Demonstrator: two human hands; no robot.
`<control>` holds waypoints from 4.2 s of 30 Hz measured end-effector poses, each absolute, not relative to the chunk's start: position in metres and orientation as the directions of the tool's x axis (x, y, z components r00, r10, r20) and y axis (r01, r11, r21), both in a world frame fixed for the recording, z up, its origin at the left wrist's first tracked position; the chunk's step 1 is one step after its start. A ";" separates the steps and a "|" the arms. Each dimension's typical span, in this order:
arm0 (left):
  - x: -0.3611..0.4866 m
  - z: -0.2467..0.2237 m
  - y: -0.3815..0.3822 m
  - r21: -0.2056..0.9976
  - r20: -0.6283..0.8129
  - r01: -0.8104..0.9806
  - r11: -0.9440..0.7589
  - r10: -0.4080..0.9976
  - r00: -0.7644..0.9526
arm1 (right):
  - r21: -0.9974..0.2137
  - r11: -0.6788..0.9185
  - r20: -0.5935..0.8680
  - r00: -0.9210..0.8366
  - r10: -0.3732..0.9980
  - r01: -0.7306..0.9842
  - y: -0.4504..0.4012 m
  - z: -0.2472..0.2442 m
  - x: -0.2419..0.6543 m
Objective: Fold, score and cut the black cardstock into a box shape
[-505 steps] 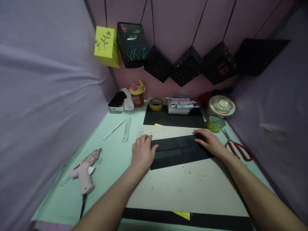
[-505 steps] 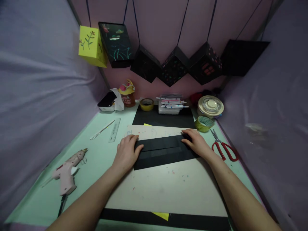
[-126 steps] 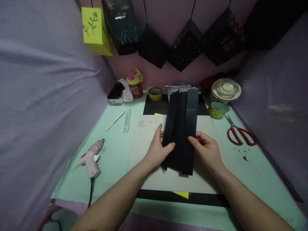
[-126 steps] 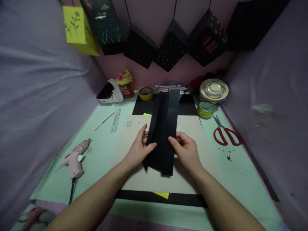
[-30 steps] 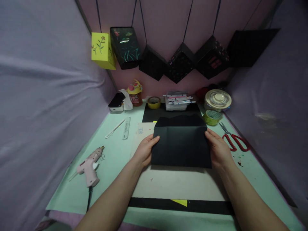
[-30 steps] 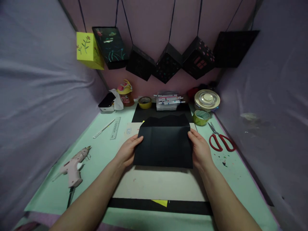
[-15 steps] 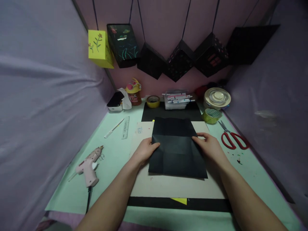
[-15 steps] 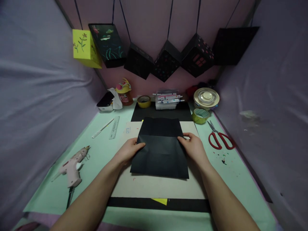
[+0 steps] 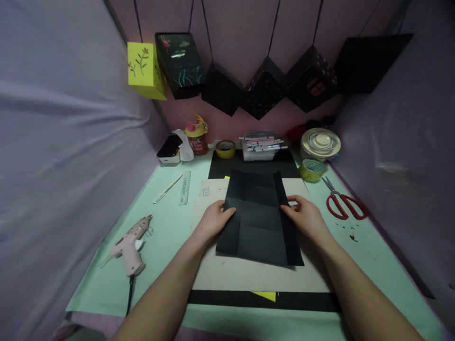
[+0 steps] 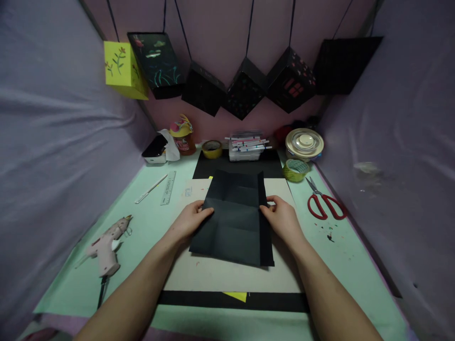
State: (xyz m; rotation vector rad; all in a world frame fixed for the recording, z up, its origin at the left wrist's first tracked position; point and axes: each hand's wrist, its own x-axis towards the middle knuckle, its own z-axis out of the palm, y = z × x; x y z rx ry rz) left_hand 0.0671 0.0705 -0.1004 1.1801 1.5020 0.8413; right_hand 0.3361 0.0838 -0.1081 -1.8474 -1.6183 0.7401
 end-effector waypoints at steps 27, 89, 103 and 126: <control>0.051 -0.093 0.078 0.780 -0.094 0.616 0.115 0.993 -0.067 | -0.782 0.092 0.053 -0.081 0.995 0.616 0.076 -0.101 0.334; 0.044 -0.091 -0.076 0.890 -0.428 -0.291 0.351 0.863 -0.269 | -0.245 0.819 0.138 -0.818 0.559 0.518 -0.002 -0.122 0.322; 0.032 -0.099 -0.031 0.281 0.398 0.616 -0.736 0.673 0.623 | -0.446 0.761 0.124 -0.810 0.573 0.471 -0.007 -0.098 0.349; 0.053 -0.099 -0.018 0.542 0.102 0.840 -0.019 0.994 -0.043 | -0.638 0.034 0.002 -0.043 0.999 0.770 0.009 -0.113 0.348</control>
